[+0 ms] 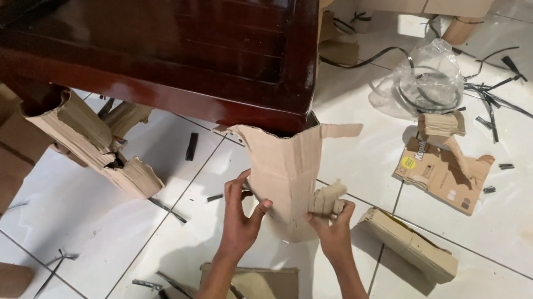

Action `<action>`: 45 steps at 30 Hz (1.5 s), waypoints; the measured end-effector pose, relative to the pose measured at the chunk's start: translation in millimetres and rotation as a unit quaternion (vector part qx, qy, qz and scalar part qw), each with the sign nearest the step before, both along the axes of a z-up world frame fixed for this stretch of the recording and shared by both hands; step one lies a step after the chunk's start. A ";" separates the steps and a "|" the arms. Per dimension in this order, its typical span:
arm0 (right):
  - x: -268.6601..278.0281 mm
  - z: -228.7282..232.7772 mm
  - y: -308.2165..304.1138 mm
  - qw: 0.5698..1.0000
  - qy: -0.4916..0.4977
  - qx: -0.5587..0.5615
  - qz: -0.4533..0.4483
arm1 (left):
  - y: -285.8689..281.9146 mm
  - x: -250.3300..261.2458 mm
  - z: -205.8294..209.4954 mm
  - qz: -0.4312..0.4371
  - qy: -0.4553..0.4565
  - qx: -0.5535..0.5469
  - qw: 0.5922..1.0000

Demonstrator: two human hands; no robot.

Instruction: Wrapping the legs of a wooden chair with cardboard for protection during shipping or storage.

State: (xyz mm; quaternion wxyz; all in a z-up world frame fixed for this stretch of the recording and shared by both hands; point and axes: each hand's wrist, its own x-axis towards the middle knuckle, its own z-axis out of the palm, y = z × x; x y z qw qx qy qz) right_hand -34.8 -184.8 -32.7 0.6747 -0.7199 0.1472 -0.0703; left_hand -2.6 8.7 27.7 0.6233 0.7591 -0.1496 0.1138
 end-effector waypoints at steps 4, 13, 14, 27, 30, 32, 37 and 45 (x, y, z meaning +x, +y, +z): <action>29.9 -69.5 6.9 0.943 -0.129 -0.269 -0.145 | -17.6 1.1 -29.7 0.045 0.009 -0.076 0.996; -15.2 -28.1 74.8 0.984 -0.164 -0.070 -0.021 | -37.6 -30.0 -15.6 -0.012 0.100 -0.024 0.995; -13.4 -29.9 77.8 0.984 -0.164 -0.070 -0.021 | -41.6 -31.2 -8.4 -0.013 0.100 -0.024 0.995; 27.8 -55.9 62.6 0.997 -0.054 -0.043 0.030 | -61.3 -11.8 -18.0 -0.007 0.192 -0.038 0.981; 32.2 -64.3 53.3 0.998 -0.023 -0.037 0.044 | -60.4 -8.3 -30.7 -0.009 0.161 -0.029 0.987; 34.6 -69.8 47.7 0.998 -0.006 -0.034 0.050 | -60.5 -7.3 -33.2 -0.010 0.157 -0.033 0.987; 45.4 -73.0 32.1 0.988 0.062 0.091 0.106 | -58.8 -4.5 -31.4 -0.014 0.193 -0.045 0.980; 47.7 -62.3 25.8 0.981 0.077 0.105 0.145 | -53.5 4.6 -46.5 -0.045 0.182 -0.123 0.974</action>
